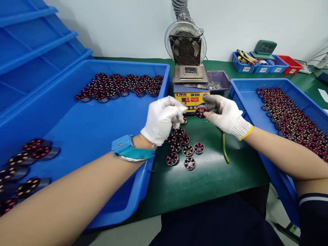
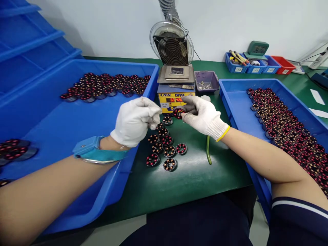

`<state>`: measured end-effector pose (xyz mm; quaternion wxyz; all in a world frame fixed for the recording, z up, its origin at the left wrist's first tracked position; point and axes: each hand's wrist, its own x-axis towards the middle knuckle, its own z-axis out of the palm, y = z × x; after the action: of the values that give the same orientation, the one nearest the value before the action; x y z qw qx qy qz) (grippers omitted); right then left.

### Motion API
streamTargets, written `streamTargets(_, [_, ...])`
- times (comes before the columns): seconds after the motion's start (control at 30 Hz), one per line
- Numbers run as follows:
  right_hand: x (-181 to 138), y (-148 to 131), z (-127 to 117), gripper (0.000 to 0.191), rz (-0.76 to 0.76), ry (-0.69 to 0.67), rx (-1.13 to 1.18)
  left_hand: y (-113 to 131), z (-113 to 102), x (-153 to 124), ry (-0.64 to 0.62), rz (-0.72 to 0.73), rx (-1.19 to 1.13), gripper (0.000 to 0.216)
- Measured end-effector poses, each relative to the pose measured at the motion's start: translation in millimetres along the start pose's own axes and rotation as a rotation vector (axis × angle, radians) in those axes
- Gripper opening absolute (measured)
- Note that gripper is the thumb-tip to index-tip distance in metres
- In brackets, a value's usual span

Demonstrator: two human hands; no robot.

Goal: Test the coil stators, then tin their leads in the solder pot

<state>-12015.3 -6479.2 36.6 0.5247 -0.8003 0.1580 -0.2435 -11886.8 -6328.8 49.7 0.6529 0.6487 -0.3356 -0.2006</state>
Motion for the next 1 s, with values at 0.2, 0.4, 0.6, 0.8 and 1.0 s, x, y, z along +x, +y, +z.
streamTargets(0.2, [2.5, 2.3, 0.0, 0.051, 0.008, -0.012, 0.071, -1.2, 13.0, -3.8, -0.071, -0.037, 0.099, 0.041])
streamTargets(0.4, [4.6, 1.7, -1.5, 0.046, 0.062, 0.016, 0.053, 2.1, 14.9, -9.8, -0.084, -0.082, 0.073, 0.029])
streamTargets(0.6, [5.3, -1.0, -2.6, 0.041, 0.082, 0.049, 0.058, 0.2, 13.8, -4.7, -0.049, -0.054, 0.132, 0.043])
streamTargets(0.8, [7.2, 2.5, -2.5, 0.044, 0.064, 0.05, 0.029, 0.6, 23.4, -18.7, -0.151, -0.001, 0.151, 0.032])
streamTargets(1.0, [5.3, -3.1, -4.1, 0.045, 0.073, 0.078, -0.001, 2.5, 16.5, -11.7, 0.011, 0.011, 0.13, 0.052])
